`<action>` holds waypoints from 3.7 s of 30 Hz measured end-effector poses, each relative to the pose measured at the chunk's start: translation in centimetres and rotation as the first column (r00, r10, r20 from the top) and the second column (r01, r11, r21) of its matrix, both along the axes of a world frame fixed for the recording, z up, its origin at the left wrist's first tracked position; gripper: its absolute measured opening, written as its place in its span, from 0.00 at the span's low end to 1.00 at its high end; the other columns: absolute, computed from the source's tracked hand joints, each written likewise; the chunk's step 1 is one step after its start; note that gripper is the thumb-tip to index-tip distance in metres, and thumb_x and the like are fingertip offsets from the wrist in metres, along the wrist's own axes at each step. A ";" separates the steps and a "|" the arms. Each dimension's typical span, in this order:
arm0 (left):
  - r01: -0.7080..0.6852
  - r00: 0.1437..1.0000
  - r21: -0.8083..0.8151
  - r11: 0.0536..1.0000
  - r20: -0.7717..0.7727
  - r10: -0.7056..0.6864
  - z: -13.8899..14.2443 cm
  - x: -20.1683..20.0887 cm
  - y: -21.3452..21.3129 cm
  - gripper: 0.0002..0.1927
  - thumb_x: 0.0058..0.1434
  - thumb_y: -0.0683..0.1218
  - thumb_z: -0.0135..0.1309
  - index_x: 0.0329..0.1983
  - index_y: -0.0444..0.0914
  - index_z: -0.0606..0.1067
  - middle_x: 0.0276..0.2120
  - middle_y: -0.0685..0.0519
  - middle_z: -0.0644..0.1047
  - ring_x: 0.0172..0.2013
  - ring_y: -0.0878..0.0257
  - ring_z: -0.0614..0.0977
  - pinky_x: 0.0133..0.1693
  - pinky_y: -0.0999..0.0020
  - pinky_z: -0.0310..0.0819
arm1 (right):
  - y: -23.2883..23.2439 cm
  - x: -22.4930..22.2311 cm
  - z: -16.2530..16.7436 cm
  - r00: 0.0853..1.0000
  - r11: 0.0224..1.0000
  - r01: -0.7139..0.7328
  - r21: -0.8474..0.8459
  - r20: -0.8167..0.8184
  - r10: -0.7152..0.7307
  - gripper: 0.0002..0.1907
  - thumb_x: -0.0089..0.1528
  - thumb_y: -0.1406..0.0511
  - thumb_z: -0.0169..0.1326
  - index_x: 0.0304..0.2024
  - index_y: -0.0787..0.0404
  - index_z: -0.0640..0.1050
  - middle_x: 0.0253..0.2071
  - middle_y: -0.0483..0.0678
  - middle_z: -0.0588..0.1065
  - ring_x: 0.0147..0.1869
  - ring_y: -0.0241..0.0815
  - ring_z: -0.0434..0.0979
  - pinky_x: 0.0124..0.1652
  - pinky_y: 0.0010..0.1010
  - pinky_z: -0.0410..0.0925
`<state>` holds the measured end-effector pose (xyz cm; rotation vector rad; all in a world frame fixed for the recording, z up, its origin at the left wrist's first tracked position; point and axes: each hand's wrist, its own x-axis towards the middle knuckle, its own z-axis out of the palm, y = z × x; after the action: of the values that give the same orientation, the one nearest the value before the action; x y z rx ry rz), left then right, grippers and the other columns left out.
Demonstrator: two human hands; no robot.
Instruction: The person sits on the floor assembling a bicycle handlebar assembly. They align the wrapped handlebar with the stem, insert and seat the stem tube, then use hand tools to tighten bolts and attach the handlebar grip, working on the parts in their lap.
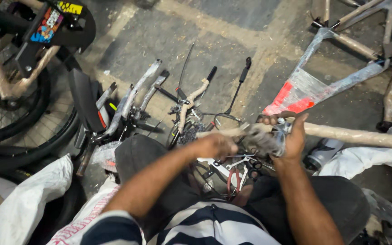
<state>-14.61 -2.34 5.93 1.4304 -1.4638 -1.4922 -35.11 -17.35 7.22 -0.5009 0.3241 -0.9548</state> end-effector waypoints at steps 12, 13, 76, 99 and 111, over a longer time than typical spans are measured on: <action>-0.723 0.524 0.155 0.673 -0.511 0.681 2.3 -2.7 0.8 0.15 0.66 0.43 0.55 0.54 0.34 0.77 0.40 0.54 0.79 0.39 0.66 0.78 0.43 0.70 0.74 | -2.1 -0.5 -2.5 0.908 0.967 0.222 0.128 -0.389 -0.157 0.23 0.68 0.46 0.53 0.40 0.60 0.73 0.32 0.50 0.74 0.34 0.46 0.76 0.37 0.40 0.74; -0.777 0.529 0.070 0.625 -0.465 0.710 3.6 -2.7 0.4 0.15 0.66 0.43 0.56 0.55 0.34 0.77 0.40 0.54 0.78 0.39 0.66 0.77 0.43 0.70 0.73 | -1.9 -0.3 -2.6 0.901 0.965 0.221 0.141 -0.409 -0.147 0.23 0.67 0.47 0.53 0.39 0.59 0.73 0.31 0.50 0.74 0.32 0.45 0.76 0.35 0.39 0.73; -0.414 0.842 -0.478 0.775 0.123 0.525 0.4 -5.4 2.9 0.12 0.73 0.44 0.45 0.48 0.37 0.78 0.33 0.47 0.77 0.37 0.51 0.80 0.40 0.57 0.73 | -0.5 1.2 -5.3 0.633 0.793 0.316 -0.521 -0.506 -0.585 0.09 0.71 0.62 0.57 0.39 0.59 0.73 0.35 0.39 0.72 0.39 0.32 0.68 0.41 0.28 0.64; -0.794 0.309 0.188 0.578 -0.693 0.651 0.1 -4.1 0.9 0.16 0.72 0.51 0.55 0.48 0.32 0.75 0.35 0.58 0.77 0.35 0.71 0.75 0.37 0.74 0.69 | 0.5 1.5 -2.7 0.794 0.980 0.163 0.118 -0.605 -0.060 0.15 0.64 0.58 0.64 0.39 0.64 0.77 0.29 0.48 0.75 0.29 0.41 0.76 0.29 0.32 0.71; -0.549 0.083 0.401 0.734 -0.847 0.525 0.4 -5.6 1.5 0.07 0.71 0.44 0.47 0.45 0.36 0.72 0.31 0.56 0.74 0.28 0.69 0.71 0.33 0.73 0.66 | 0.1 1.1 -4.2 0.929 0.990 -0.115 0.078 -0.345 0.135 0.14 0.68 0.58 0.57 0.39 0.64 0.75 0.32 0.49 0.73 0.36 0.44 0.75 0.40 0.34 0.73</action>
<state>-20.19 -0.87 6.35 0.5996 -0.0966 -1.3260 -34.00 -17.22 3.01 -0.6331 0.6318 -0.7279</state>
